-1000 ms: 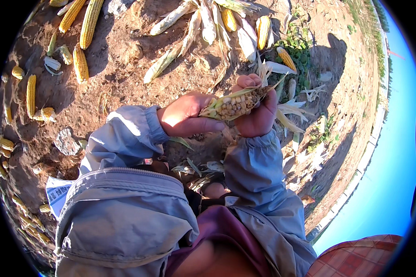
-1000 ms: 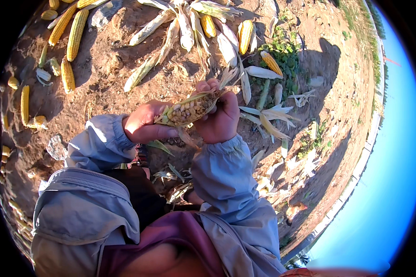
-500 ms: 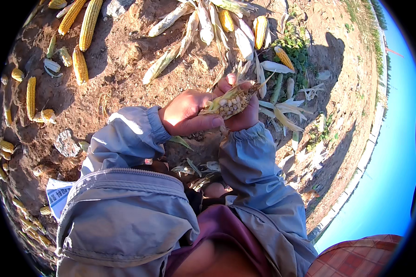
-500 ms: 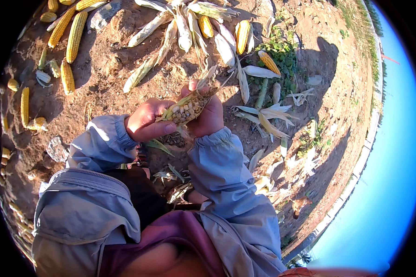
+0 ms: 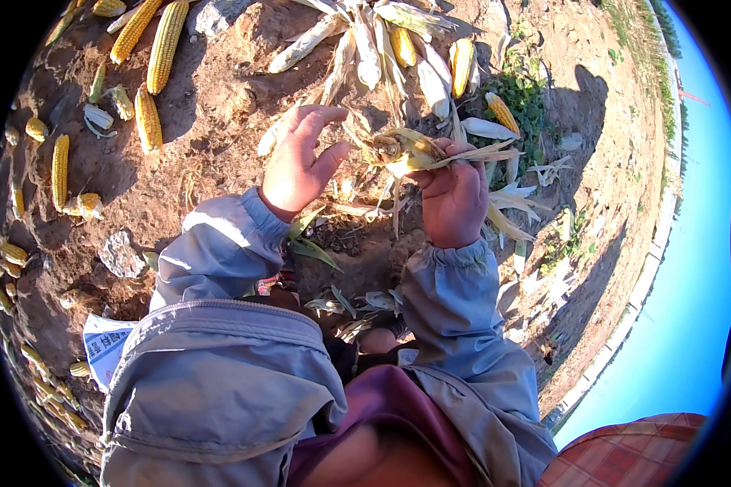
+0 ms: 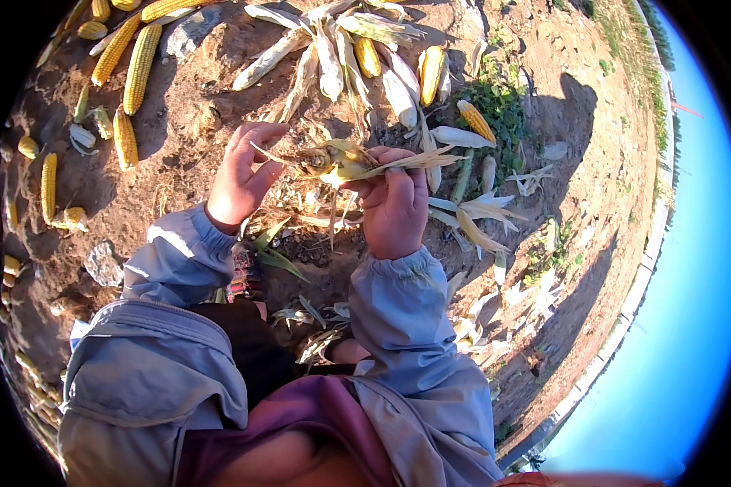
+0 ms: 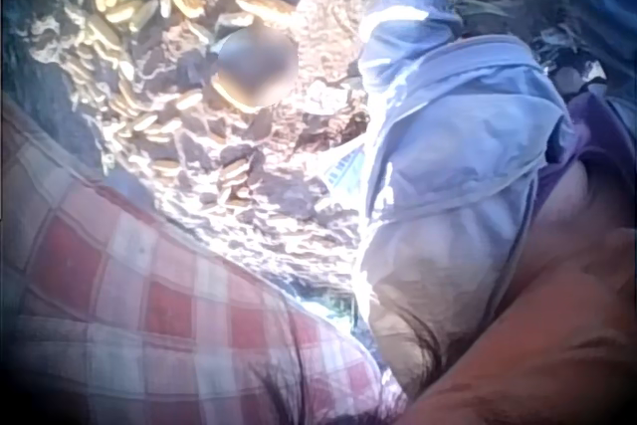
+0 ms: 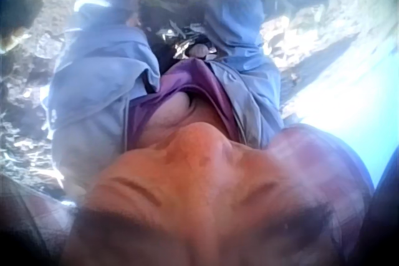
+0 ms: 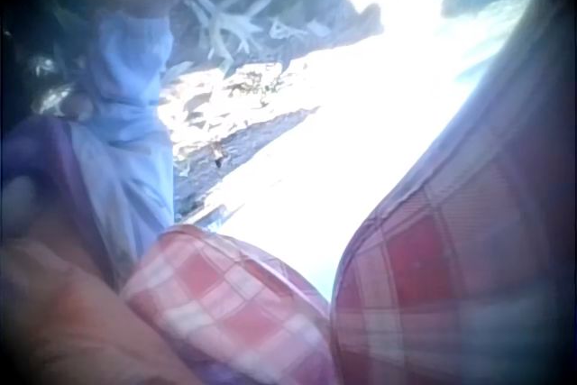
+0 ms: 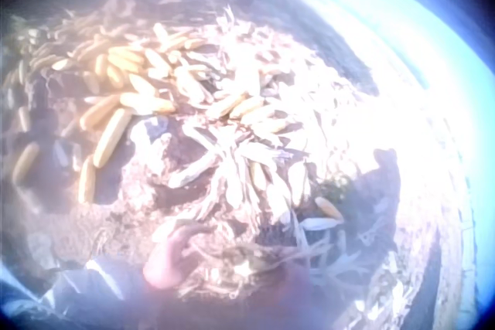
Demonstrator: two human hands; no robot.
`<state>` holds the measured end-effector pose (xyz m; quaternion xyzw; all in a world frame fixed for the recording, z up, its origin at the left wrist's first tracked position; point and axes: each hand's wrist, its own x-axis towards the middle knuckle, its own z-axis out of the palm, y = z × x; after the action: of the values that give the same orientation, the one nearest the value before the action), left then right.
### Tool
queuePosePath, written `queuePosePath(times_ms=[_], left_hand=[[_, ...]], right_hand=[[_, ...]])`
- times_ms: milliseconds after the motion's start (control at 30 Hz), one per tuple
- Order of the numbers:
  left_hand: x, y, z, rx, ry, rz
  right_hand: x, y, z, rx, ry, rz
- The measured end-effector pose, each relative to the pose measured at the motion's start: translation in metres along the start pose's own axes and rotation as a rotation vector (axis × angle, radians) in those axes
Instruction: The person sits on the ground and repeatedly picks up corn cobs, removes the husks by hand, and places the shucked cobs into a pile. The person handles each cob individually and discards the husks nearby.
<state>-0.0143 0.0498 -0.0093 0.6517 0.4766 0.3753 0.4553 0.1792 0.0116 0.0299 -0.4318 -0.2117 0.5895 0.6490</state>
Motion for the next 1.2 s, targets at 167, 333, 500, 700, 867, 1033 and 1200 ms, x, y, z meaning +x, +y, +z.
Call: queuePosePath(times_ms=[167,333,500,700,867,1033,1200], left_hand=[[-0.021,0.008,0.014,-0.744,-0.202,-0.092],[-0.027,0.019,0.016,-1.159,-0.237,-0.152],[-0.028,0.028,0.016,-1.190,-0.149,-0.149],[-0.030,0.027,0.015,-1.292,-0.102,-0.363],[-0.025,0.023,0.023,-1.409,-0.038,-0.474],[-0.021,0.017,0.025,-1.621,-0.150,-0.472],[-0.027,0.014,0.022,-1.070,-0.062,-0.285]], right_hand=[[-0.010,0.001,0.011,-0.043,-0.022,-0.039],[-0.015,-0.002,0.027,0.029,-0.074,-0.060],[-0.020,-0.006,0.032,0.065,-0.107,-0.061],[-0.024,-0.001,0.030,0.006,-0.144,-0.027],[-0.028,0.004,0.027,0.014,-0.100,0.047],[-0.032,0.007,0.026,0.066,-0.309,0.089],[-0.020,-0.018,0.016,-0.249,-0.238,0.184]])
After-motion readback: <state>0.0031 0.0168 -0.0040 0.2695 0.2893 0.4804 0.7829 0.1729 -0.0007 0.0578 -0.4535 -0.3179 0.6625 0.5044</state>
